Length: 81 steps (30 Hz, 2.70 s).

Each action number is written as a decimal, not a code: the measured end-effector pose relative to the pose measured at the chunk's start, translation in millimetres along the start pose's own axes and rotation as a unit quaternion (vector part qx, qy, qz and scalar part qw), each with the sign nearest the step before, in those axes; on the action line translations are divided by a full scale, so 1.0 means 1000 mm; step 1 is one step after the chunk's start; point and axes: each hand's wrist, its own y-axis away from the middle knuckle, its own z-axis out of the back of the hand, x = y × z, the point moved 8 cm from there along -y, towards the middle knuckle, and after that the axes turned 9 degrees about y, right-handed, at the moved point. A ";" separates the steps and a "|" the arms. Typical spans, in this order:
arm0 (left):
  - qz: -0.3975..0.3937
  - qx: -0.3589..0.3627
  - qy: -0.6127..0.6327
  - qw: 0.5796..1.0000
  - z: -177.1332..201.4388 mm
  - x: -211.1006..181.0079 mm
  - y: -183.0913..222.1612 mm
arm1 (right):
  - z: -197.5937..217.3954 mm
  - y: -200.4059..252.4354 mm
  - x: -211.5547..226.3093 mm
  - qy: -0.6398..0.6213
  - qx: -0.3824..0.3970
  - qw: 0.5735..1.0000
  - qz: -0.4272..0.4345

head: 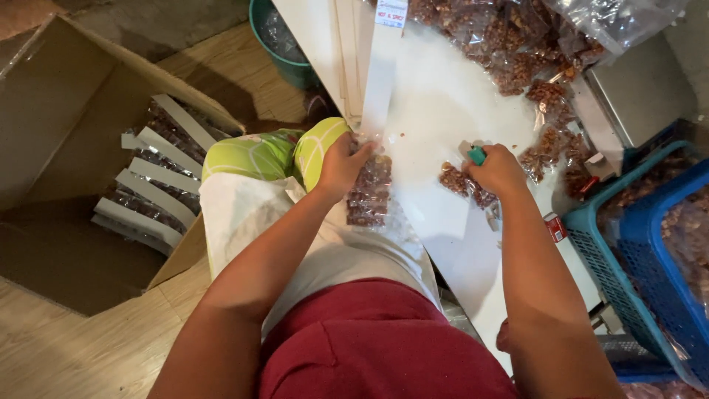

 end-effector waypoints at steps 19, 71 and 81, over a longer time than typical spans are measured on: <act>-0.069 0.068 0.277 0.956 -0.016 -0.062 0.039 | 0.019 0.011 0.132 -0.390 -0.054 0.904 0.168; -0.014 0.084 0.256 0.963 -0.021 -0.011 -0.013 | 0.068 0.076 0.134 -0.446 0.106 0.823 0.336; -0.105 0.043 0.314 0.943 -0.007 -0.078 0.030 | 0.053 0.020 0.153 -0.405 -0.123 0.878 0.222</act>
